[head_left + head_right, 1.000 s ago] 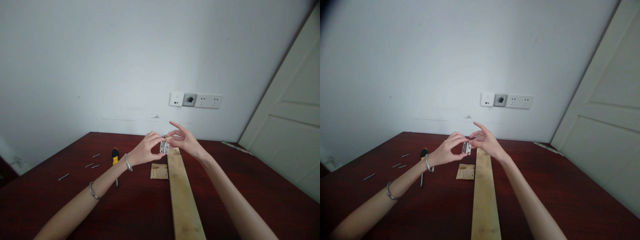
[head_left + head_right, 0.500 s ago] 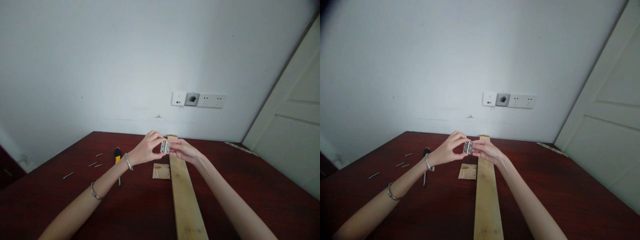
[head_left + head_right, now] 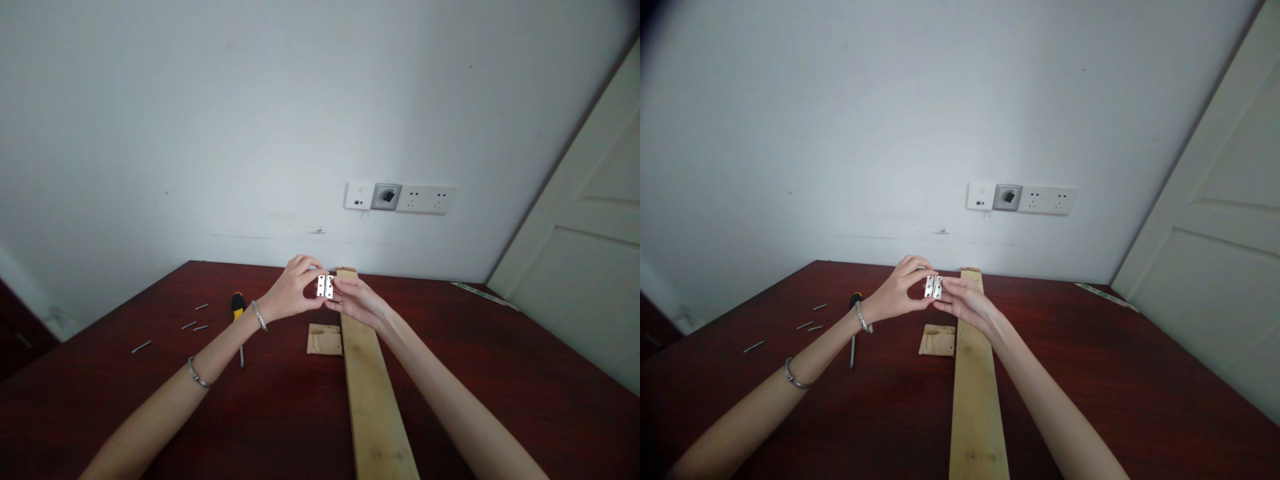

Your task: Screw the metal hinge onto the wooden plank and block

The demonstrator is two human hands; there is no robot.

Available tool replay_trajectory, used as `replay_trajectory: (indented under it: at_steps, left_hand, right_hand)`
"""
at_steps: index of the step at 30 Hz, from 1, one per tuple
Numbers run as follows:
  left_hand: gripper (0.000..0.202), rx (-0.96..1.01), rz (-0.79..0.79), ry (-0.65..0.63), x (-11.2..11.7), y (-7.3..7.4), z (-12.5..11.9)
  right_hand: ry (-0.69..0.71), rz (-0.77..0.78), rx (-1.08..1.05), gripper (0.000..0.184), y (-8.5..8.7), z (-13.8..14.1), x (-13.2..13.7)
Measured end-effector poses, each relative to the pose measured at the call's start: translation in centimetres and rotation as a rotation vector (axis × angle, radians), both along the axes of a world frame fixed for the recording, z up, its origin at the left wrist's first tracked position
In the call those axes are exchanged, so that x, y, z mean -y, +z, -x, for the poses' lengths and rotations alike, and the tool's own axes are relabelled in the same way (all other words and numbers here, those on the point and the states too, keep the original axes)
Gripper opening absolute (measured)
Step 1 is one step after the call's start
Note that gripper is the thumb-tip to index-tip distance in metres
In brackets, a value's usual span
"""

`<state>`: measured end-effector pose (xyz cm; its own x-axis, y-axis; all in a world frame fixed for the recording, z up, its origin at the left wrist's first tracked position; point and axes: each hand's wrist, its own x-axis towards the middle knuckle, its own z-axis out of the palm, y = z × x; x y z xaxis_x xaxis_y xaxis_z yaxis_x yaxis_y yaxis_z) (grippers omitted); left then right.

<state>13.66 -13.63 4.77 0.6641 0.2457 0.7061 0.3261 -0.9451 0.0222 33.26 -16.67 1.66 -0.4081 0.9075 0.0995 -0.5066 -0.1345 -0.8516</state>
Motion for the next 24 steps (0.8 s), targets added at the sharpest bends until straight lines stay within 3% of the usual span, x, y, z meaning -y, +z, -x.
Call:
replay_trajectory:
  at_steps: [9, 24]
  left_hand:
    - [0.035, -0.014, 0.058, 0.013, -1.3, -1.3, -0.3]
    - [0.037, -0.009, 0.115, -0.018, -1.6, -2.2, -0.7]
  right_hand:
    - [0.012, 0.006, 0.039, 0.026, -0.8, -0.6, -0.7]
    - [0.035, -0.002, 0.056, 0.030, -2.0, -1.3, -1.2]
